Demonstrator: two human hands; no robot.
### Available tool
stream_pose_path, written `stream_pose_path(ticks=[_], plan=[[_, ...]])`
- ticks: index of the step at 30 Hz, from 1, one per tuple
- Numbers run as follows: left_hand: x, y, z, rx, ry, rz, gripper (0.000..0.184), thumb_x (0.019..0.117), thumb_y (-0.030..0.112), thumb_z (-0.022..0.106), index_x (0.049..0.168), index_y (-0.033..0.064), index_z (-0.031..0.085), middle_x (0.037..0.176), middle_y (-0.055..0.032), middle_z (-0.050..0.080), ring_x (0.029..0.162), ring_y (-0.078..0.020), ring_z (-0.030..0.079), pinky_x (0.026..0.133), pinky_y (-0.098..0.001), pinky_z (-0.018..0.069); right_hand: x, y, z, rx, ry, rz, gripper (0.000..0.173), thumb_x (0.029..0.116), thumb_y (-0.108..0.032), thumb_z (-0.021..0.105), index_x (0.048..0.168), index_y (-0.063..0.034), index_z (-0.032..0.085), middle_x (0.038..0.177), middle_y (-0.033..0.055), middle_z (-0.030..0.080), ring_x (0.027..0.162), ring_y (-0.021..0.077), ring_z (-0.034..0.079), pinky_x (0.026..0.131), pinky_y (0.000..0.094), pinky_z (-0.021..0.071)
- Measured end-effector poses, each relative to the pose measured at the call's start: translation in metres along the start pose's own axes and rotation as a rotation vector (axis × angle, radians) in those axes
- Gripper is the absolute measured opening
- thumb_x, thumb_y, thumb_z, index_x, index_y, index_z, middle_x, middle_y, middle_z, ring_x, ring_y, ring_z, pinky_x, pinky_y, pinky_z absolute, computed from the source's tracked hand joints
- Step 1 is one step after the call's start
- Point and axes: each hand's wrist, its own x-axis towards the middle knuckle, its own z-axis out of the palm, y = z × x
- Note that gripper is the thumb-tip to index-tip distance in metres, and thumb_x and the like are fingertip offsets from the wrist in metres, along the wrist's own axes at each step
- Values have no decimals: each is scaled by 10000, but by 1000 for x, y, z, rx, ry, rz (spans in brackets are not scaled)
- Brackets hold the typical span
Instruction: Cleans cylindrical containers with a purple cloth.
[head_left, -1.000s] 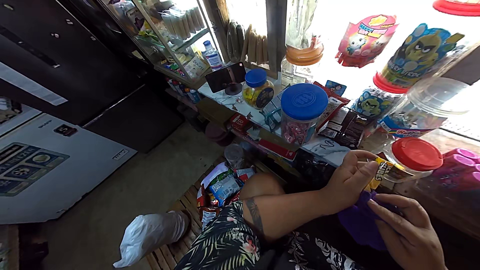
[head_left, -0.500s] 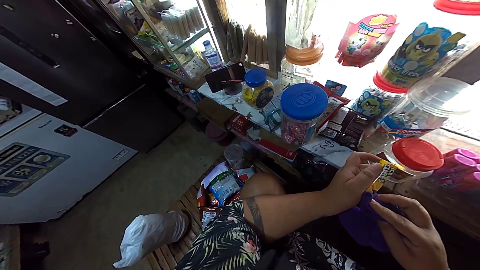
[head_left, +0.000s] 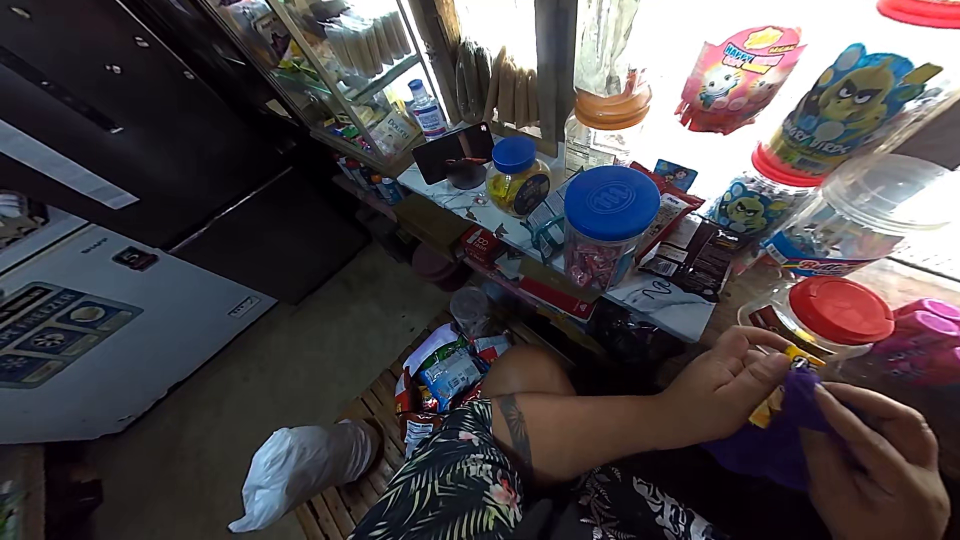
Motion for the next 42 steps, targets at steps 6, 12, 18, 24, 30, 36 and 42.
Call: stream_pose_path(ticks=[6,12,18,24,30,36,42], plan=[[-1,-3,-1,61,-40,36,337,1079,118,372,1293,-129,457,875,-60,585,790,-35,566,779,-227,499,1,1,-1,2,30,27,294,1027,-114,537,1284,-132,679,1247,15,567,1227,-10,488,1071,126,360],[-1,-3,-2,54,-47,44,319,1067,93,396,1282,-130,469,837,-38,574,755,-20,548,749,-208,489,1,1,-2,6,24,37,286,1023,-117,547,1273,-122,686,1235,25,571,1224,-6,488,1071,127,355],[-1,1,-1,62,-78,16,340,1057,98,427,1296,-140,469,838,-57,567,728,-37,549,714,-215,495,2,-1,-5,0,25,60,289,1024,-110,553,1286,-111,675,1230,31,574,1227,-6,488,1074,125,353],[0,-1,-4,125,-114,23,318,1065,110,419,1232,-142,517,882,-117,618,778,-81,595,756,-261,519,2,5,-7,-20,57,66,278,1024,-104,567,1274,-66,683,1223,72,590,1214,8,503,1069,130,363],[0,3,-6,177,-59,66,365,1069,107,337,1196,-170,537,1042,-214,629,936,-159,636,870,-324,529,1,1,-3,30,13,81,294,1022,-115,565,1293,-103,677,1243,40,576,1233,-12,486,1070,120,361],[3,9,-10,80,54,49,371,1057,105,316,1203,-173,514,1053,-156,590,917,-65,587,850,-238,503,-2,1,3,78,-81,2,279,1038,-155,531,1271,-184,682,1256,-19,579,1233,-6,499,1066,135,377],[5,11,-14,71,89,33,372,1064,104,300,1206,-167,513,1055,-137,580,922,-42,569,853,-211,488,-1,0,6,128,-125,-48,304,1035,-114,516,1260,-215,694,1277,-51,566,1247,-11,496,1077,139,384]])
